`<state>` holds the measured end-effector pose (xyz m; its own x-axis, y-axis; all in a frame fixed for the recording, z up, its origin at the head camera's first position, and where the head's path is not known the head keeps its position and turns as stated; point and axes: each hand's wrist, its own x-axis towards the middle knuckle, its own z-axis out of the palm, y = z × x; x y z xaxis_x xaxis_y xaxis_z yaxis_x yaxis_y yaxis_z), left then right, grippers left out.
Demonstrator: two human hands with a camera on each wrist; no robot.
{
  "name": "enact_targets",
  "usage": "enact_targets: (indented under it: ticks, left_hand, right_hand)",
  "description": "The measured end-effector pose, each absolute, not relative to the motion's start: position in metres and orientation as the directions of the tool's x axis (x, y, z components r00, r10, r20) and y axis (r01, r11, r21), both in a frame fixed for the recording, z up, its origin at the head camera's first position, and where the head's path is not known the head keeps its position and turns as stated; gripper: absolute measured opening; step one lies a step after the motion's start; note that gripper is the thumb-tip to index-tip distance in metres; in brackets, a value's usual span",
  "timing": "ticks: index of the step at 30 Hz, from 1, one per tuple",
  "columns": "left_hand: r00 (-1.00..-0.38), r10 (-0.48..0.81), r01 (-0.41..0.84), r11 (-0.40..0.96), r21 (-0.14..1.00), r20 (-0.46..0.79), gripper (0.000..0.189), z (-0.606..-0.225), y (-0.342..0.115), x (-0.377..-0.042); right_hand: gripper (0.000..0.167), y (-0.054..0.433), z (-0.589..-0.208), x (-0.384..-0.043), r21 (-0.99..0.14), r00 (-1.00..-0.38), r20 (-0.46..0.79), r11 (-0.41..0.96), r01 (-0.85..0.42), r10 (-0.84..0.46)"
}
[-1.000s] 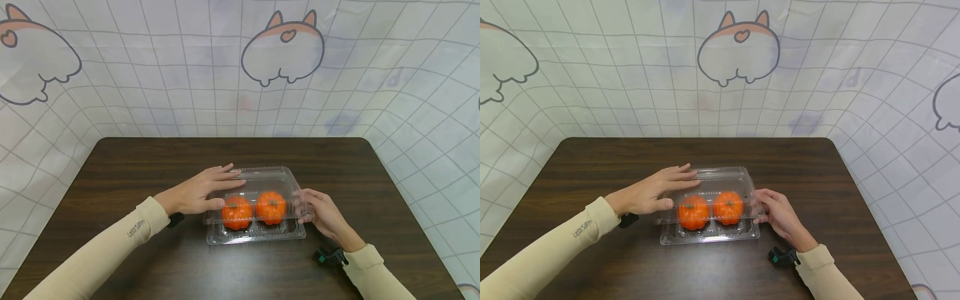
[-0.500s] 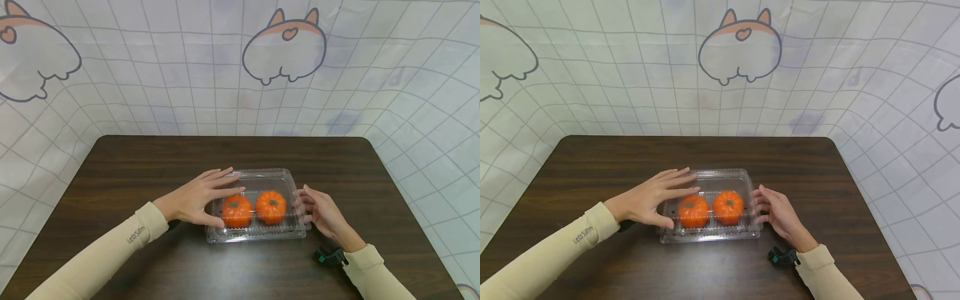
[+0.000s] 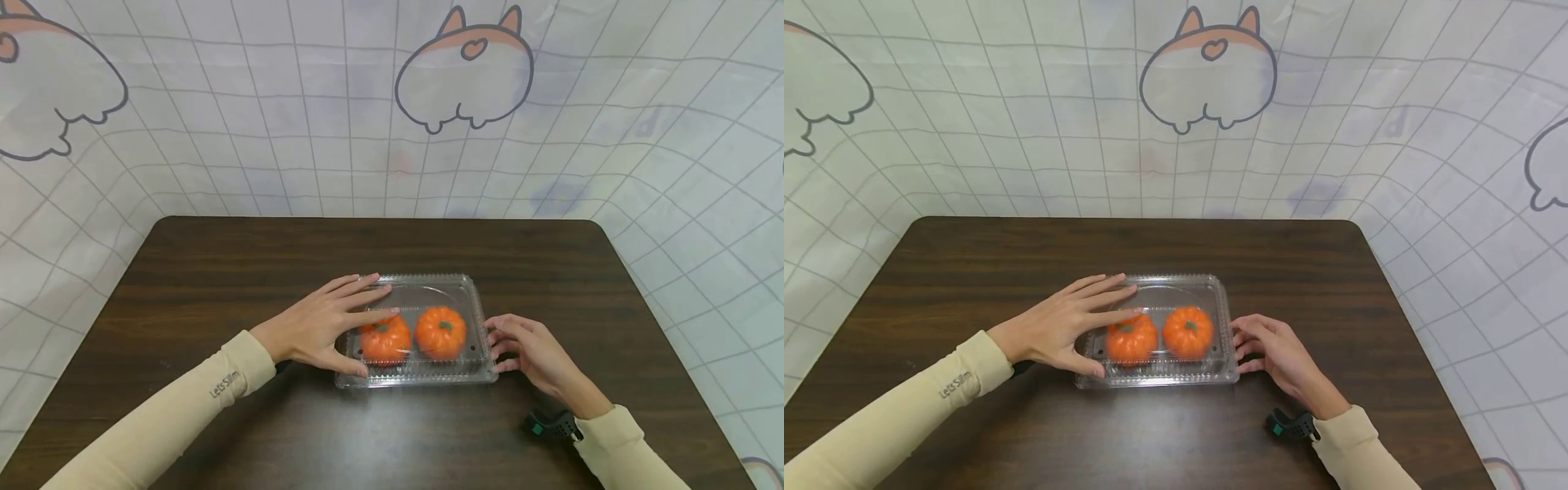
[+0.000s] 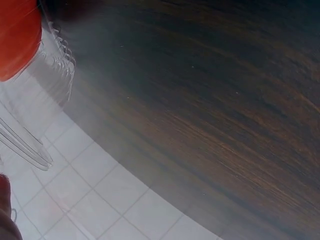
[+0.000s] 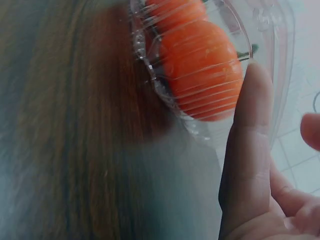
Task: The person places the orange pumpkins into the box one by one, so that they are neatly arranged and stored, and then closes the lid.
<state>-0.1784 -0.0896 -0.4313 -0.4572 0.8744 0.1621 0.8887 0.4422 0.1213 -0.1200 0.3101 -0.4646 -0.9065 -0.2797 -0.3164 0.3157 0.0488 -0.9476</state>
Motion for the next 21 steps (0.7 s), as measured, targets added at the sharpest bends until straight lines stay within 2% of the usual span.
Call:
enact_targets:
  ticks: [5, 11, 15, 21]
  left_hand:
    - [-0.460, 0.872, 0.888, 0.448, 0.107, 0.166, 0.098, -0.430, -0.091, -0.180]
    - [-0.465, 0.869, 0.885, 0.457, 0.089, 0.168, 0.097, -0.431, -0.093, -0.181]
    - [-0.468, 0.868, 0.884, 0.462, 0.076, 0.164, 0.095, -0.431, -0.092, -0.181]
    - [-0.469, 0.863, 0.883, 0.462, 0.084, 0.188, 0.094, -0.432, -0.091, -0.179]
  right_hand:
    - [0.019, 0.318, -0.461, -0.114, -0.956, -0.861, -0.280, 0.039, 0.292, -0.425]
    - [0.024, 0.319, -0.460, -0.109, -0.957, -0.744, -0.244, 0.031, 0.288, -0.622]
    - [0.026, 0.313, -0.463, -0.106, -0.955, -0.705, -0.259, 0.066, 0.289, -0.660]
    - [0.029, 0.307, -0.469, -0.102, -0.954, -0.702, -0.256, 0.055, 0.296, -0.664]
